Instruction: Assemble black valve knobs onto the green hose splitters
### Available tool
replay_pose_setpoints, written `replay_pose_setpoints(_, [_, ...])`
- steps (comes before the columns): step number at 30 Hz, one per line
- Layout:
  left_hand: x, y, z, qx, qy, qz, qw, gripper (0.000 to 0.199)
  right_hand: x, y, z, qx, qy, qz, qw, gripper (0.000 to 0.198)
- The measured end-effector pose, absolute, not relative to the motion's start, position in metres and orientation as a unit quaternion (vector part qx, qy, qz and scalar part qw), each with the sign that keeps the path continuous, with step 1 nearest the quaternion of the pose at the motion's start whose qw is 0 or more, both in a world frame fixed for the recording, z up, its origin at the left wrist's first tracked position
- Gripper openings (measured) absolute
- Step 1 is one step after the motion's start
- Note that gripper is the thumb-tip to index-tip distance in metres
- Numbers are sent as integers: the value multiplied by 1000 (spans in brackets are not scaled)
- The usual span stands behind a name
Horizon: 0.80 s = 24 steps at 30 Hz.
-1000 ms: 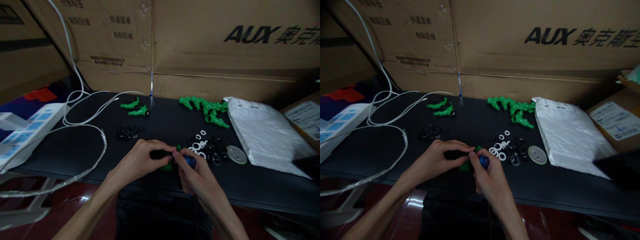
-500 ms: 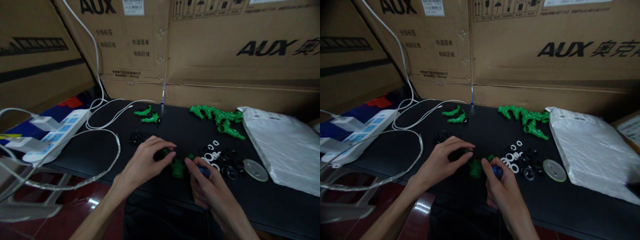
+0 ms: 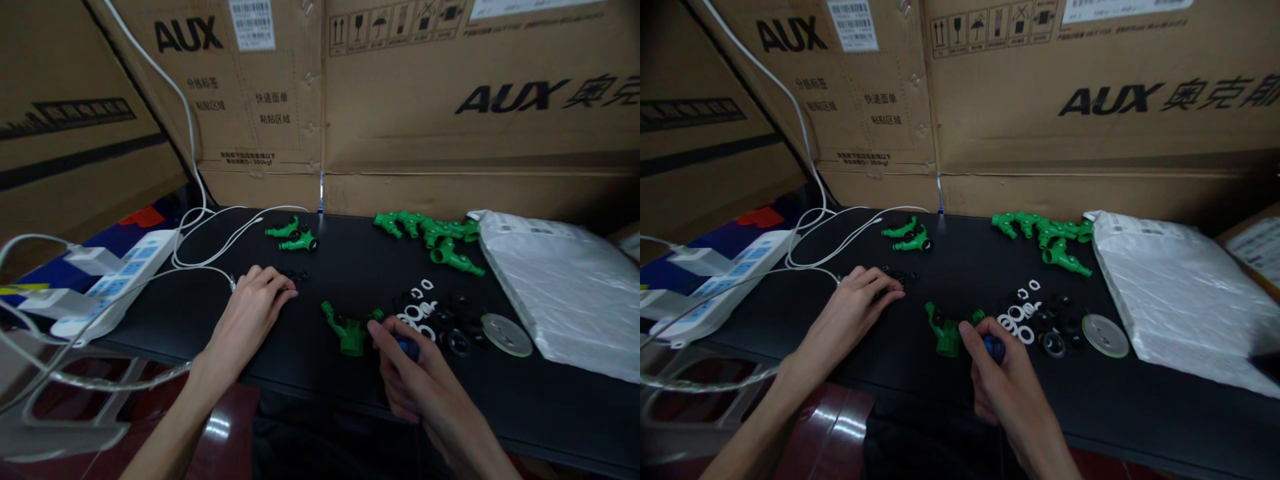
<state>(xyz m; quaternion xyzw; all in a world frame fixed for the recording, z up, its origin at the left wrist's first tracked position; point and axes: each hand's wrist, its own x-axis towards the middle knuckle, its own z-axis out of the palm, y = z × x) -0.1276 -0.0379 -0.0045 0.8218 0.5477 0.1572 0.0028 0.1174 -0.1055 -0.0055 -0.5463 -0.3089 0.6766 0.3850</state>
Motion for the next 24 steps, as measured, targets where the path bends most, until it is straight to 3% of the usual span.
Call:
replay_pose_setpoints(9, [-118,-34,3,841,526,126,-31,18,122,-107,0,-526,-310,690,388,51])
replay_pose_setpoints(16, [-111,-30,19,806,520,252,130,14,125,-106,3,-505,-300,704,399,48])
replay_pose_setpoints(20, [-87,-29,25,805,430,318,258,22,128,-106,3,-481,-286,725,401,46])
replay_pose_setpoints(24, [-62,-30,23,795,365,346,340,17,140,-103,15,-440,-264,739,437,46])
